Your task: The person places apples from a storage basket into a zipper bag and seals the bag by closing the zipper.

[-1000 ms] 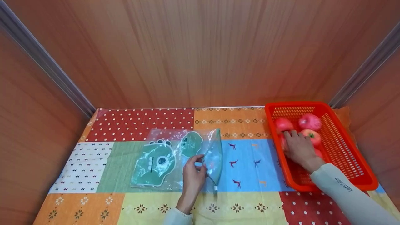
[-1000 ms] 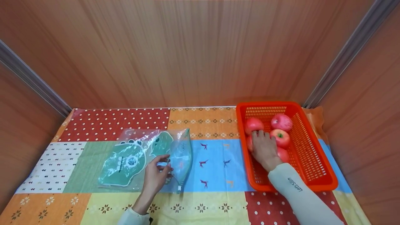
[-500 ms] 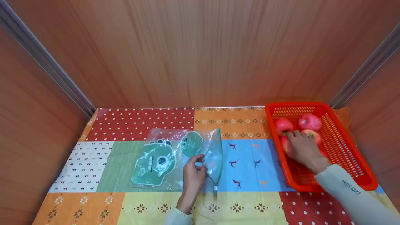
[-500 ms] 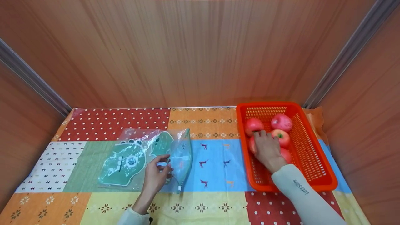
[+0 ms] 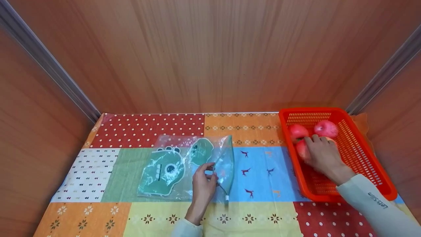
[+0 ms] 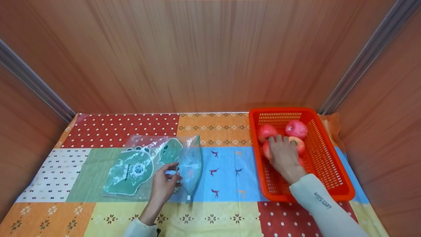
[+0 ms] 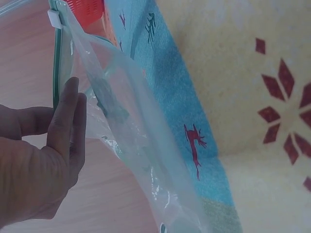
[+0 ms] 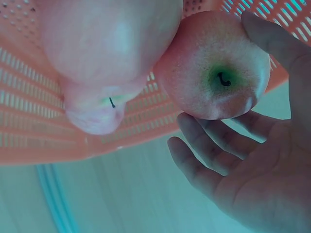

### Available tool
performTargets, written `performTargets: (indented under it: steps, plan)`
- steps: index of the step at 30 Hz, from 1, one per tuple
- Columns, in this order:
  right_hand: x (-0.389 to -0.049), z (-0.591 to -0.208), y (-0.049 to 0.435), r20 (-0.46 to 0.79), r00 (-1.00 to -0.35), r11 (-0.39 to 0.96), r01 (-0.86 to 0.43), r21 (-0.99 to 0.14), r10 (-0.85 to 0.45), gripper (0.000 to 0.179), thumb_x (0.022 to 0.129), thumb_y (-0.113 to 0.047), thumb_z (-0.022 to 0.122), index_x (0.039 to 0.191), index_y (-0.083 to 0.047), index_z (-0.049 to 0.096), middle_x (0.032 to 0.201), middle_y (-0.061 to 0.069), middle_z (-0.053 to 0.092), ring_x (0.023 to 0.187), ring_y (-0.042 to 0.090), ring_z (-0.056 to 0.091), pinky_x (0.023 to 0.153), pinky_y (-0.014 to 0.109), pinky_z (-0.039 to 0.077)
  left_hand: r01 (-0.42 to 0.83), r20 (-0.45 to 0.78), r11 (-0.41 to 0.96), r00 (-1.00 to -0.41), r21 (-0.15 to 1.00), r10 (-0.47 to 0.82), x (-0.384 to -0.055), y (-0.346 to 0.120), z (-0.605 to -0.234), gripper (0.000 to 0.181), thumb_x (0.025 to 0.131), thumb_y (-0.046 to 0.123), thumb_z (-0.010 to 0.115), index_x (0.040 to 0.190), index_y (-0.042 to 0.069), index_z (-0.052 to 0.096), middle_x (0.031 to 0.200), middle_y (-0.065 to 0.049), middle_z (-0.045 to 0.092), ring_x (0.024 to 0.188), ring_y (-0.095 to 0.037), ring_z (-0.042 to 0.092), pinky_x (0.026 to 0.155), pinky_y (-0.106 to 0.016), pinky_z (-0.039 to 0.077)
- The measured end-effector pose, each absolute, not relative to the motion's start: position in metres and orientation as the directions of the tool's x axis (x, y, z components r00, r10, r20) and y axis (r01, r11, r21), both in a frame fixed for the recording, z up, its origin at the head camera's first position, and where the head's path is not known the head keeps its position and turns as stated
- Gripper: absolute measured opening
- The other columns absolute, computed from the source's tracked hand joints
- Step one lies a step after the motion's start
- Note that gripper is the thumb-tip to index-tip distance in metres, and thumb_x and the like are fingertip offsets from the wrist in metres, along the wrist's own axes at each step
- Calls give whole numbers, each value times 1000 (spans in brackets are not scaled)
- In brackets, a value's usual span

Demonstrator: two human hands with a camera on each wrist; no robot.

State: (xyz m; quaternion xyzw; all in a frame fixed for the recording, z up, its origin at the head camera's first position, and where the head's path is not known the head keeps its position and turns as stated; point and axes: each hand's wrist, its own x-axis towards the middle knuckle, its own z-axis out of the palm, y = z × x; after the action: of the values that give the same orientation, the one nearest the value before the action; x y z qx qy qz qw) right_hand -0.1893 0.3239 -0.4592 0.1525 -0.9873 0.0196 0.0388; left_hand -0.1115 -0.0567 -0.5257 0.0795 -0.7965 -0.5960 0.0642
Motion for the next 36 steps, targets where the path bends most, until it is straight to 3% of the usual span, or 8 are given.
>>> performTargets:
  steps: [10, 17, 24, 36]
  plan:
    - [-181, -442, 324, 107, -948, 953, -303, 2, -301, 88, 62, -18, 99, 135, 2, 53, 120, 28, 61, 103, 48, 59, 94, 74, 52, -59, -3, 277, -980, 959, -200, -112, -57, -525, 32, 95, -10, 65, 127, -4, 68, 109, -15, 65, 77, -17, 69, 63, -28, 62]
    - [-176, -431, 326, 187, -932, 949, -315, 15, -312, 88, 58, -15, 98, 132, 3, 55, 119, 29, 62, 100, 48, 60, 88, 72, 55, -65, -4, 286, -978, 956, -208, -113, -56, -525, 32, 94, -10, 66, 126, -5, 68, 108, -16, 66, 76, -18, 70, 61, -28, 62]
    - [-173, -419, 323, 247, -922, 949, -313, -19, -299, 82, 60, -8, 97, 130, 2, 55, 120, 29, 63, 103, 48, 59, 86, 72, 56, -70, -6, 304, -979, 950, -206, -114, -56, -527, 32, 95, -10, 66, 126, -3, 69, 108, -15, 67, 76, -17, 68, 63, -29, 62]
    - [-166, -406, 308, 243, -924, 950, -312, -31, -295, 92, 61, -11, 98, 140, 3, 53, 132, 30, 59, 113, 50, 56, 94, 73, 52, -79, -17, 295, -978, 952, -207, -116, -55, -529, 32, 95, -10, 66, 125, -4, 69, 108, -14, 67, 77, -17, 69, 63, -29, 62]
